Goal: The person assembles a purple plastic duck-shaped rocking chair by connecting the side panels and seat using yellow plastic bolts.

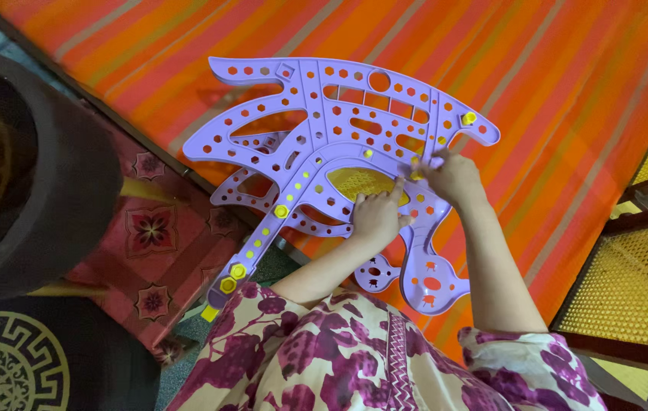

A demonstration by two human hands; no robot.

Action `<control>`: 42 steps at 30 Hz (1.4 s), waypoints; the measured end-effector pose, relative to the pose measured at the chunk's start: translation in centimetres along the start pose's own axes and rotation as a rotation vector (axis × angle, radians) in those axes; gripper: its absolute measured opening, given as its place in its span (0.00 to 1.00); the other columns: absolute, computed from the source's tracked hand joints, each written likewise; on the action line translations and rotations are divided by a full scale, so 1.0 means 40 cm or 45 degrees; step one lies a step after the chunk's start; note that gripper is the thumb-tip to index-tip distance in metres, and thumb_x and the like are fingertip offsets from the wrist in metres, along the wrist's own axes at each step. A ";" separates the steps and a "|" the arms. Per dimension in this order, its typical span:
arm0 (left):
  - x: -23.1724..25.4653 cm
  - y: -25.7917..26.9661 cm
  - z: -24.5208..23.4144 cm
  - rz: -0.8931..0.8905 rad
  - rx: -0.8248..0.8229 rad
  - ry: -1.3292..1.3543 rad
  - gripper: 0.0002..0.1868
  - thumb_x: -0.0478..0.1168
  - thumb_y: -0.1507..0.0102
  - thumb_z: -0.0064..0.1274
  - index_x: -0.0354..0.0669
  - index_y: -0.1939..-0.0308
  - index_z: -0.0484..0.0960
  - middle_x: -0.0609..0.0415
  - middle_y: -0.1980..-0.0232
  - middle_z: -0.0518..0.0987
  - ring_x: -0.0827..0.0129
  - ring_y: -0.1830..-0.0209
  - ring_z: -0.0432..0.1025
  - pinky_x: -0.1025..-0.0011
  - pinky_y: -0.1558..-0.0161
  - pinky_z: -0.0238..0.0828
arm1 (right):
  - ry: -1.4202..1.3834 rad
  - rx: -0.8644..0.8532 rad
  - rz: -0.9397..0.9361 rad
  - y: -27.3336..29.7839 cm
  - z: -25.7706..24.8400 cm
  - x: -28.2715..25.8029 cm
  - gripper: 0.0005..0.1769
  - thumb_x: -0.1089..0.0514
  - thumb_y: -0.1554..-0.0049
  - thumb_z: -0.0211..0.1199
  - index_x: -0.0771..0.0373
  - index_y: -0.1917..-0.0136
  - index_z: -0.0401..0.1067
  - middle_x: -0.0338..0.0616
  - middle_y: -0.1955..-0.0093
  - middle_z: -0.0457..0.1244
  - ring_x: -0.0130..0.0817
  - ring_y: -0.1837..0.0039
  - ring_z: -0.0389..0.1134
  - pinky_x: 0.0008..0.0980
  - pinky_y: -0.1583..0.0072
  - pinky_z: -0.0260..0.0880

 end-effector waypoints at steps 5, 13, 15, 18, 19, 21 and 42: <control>-0.001 -0.002 -0.002 -0.033 -0.039 -0.013 0.52 0.58 0.45 0.66 0.42 0.23 0.61 0.47 0.61 0.83 0.55 0.58 0.78 0.57 0.50 0.63 | -0.016 0.036 -0.350 0.049 -0.009 -0.079 0.24 0.49 0.54 0.70 0.59 0.45 0.82 0.53 0.60 0.70 0.47 0.59 0.74 0.42 0.53 0.74; 0.007 0.000 -0.016 -0.014 -0.013 -0.024 0.52 0.58 0.46 0.66 0.43 0.23 0.61 0.48 0.63 0.83 0.55 0.59 0.78 0.57 0.51 0.62 | 0.346 0.086 0.001 -0.029 0.061 0.048 0.39 0.31 0.32 0.54 0.67 0.63 0.81 0.59 0.66 0.69 0.55 0.58 0.73 0.50 0.49 0.73; 0.006 0.004 -0.016 -0.019 -0.027 -0.027 0.51 0.58 0.45 0.65 0.43 0.23 0.61 0.48 0.63 0.83 0.55 0.59 0.78 0.57 0.51 0.62 | 0.144 -0.003 0.148 -0.030 0.070 0.076 0.45 0.27 0.31 0.45 0.67 0.64 0.81 0.58 0.68 0.71 0.52 0.58 0.75 0.48 0.46 0.73; 0.007 0.003 -0.015 -0.037 -0.040 -0.026 0.51 0.59 0.45 0.65 0.44 0.23 0.61 0.48 0.64 0.83 0.55 0.60 0.78 0.58 0.50 0.62 | 0.102 0.233 0.017 0.008 0.016 0.049 0.37 0.28 0.42 0.64 0.69 0.54 0.78 0.59 0.64 0.69 0.54 0.55 0.73 0.48 0.49 0.73; 0.006 0.004 -0.013 -0.041 -0.045 -0.030 0.52 0.59 0.45 0.65 0.44 0.23 0.61 0.48 0.64 0.83 0.55 0.61 0.78 0.58 0.50 0.62 | 0.002 0.237 -0.157 0.017 0.012 0.022 0.35 0.31 0.46 0.67 0.67 0.48 0.77 0.57 0.61 0.69 0.52 0.55 0.74 0.46 0.51 0.73; 0.004 0.002 -0.009 -0.047 -0.043 -0.033 0.52 0.59 0.45 0.65 0.44 0.23 0.61 0.48 0.64 0.83 0.55 0.61 0.78 0.58 0.51 0.62 | -0.198 0.244 -0.503 0.038 -0.003 -0.025 0.39 0.38 0.54 0.71 0.65 0.36 0.74 0.53 0.53 0.69 0.49 0.53 0.75 0.42 0.53 0.75; 0.003 0.006 -0.008 -0.014 -0.016 -0.047 0.51 0.57 0.46 0.67 0.44 0.24 0.63 0.48 0.65 0.83 0.56 0.62 0.78 0.58 0.51 0.62 | 0.025 -0.006 0.153 0.049 0.045 -0.015 0.24 0.39 0.41 0.67 0.64 0.58 0.83 0.54 0.68 0.70 0.48 0.62 0.74 0.42 0.51 0.75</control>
Point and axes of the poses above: each hand's wrist, its own y-axis away from the middle knuckle, its own z-axis out of the palm, x = y × z, the point moved 8 cm from there along -y, towards the middle knuckle
